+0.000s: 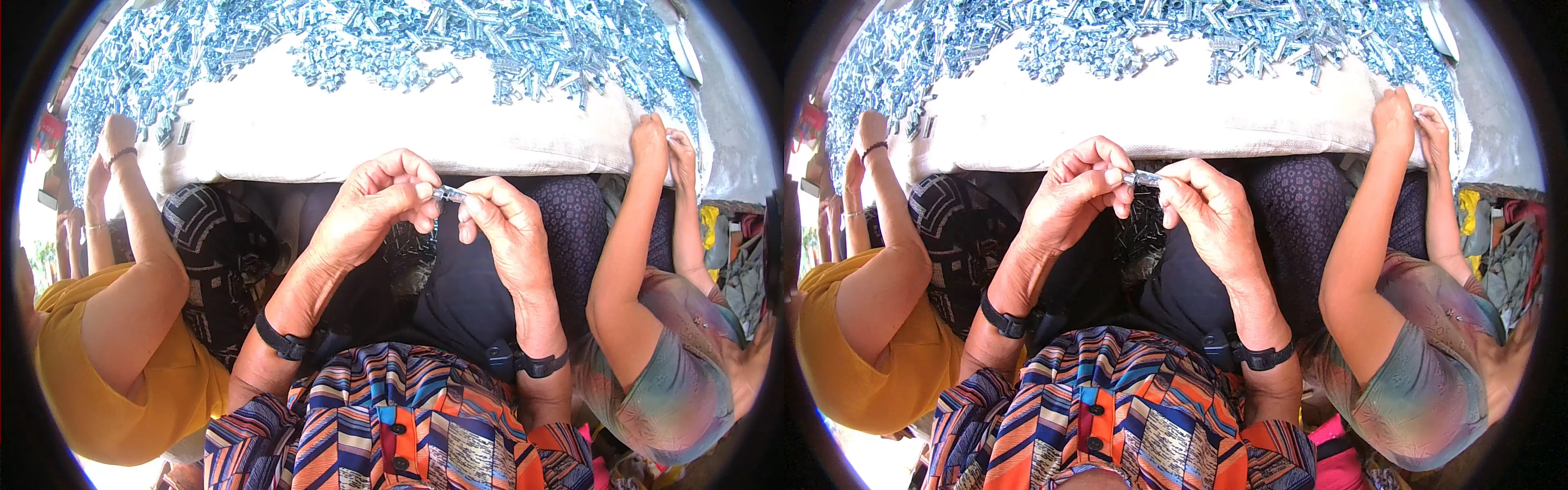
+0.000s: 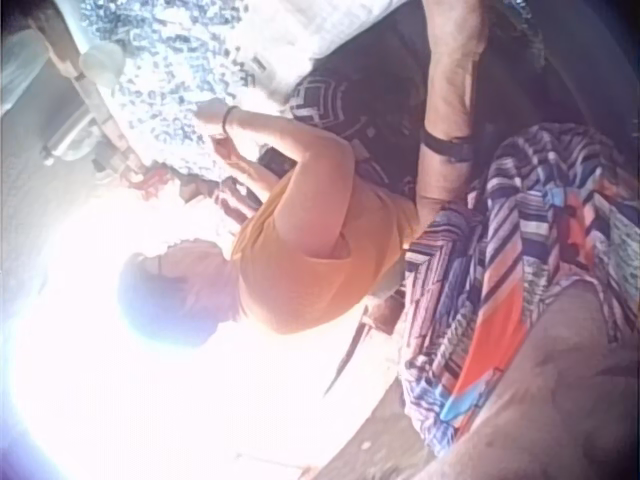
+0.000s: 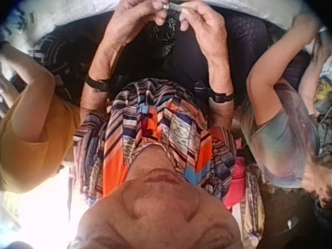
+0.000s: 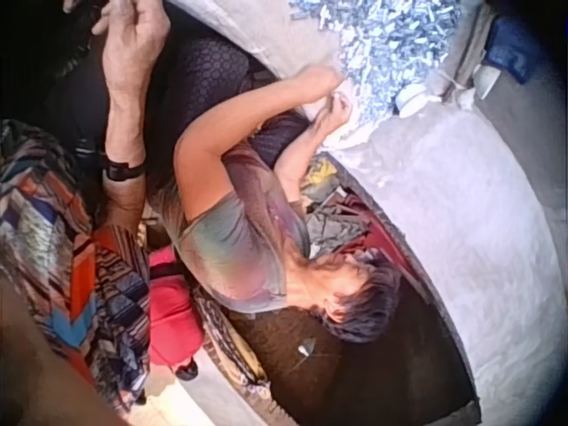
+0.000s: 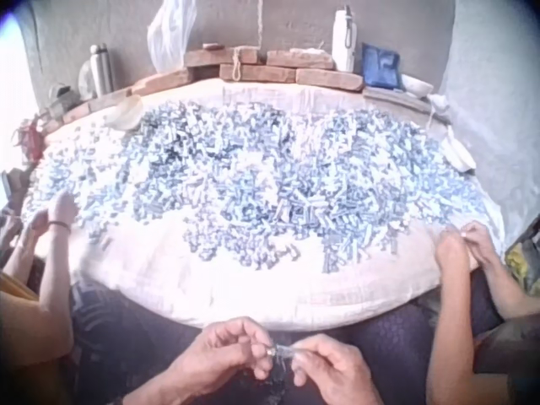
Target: Assembling or sorting small blue plastic and metal components by hand at a table with other workers.
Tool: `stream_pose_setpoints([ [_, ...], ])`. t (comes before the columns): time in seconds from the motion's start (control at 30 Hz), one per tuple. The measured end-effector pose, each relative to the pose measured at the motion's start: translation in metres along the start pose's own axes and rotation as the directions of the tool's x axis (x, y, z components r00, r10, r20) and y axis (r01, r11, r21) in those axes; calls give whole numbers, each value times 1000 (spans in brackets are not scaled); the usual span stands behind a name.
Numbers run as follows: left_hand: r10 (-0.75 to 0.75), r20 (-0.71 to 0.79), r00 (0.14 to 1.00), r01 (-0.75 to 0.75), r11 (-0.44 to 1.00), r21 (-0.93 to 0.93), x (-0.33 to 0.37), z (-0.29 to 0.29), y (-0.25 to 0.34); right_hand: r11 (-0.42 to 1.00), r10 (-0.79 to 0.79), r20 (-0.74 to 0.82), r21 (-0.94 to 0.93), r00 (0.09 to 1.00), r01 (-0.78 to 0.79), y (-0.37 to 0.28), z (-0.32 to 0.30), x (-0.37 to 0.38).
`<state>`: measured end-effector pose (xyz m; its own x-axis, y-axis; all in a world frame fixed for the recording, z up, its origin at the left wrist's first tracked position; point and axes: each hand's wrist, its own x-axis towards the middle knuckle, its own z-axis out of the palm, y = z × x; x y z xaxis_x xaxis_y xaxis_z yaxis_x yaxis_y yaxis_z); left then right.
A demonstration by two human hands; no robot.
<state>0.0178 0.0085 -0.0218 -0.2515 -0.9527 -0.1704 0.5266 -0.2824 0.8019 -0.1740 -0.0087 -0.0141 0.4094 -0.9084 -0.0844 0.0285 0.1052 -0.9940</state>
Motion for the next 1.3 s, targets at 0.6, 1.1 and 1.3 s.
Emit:
stream_pose_setpoints([
  [0.6, 86, 28, 996, -89, 990, 109, -4, 4, -4, 996, -91, -9, 10, 996, 91, 3, 9, -11],
  [1.1, 219, 27, 975, -218, 942, 253, -30, 29, 9, 978, -49, -22, 200, 999, 52, -17, 16, -30],
  [1.3, 168, 159, 973, -205, 945, 254, -37, 22, 10, 977, -20, 6, 213, 1000, 18, -19, 15, -41],
])
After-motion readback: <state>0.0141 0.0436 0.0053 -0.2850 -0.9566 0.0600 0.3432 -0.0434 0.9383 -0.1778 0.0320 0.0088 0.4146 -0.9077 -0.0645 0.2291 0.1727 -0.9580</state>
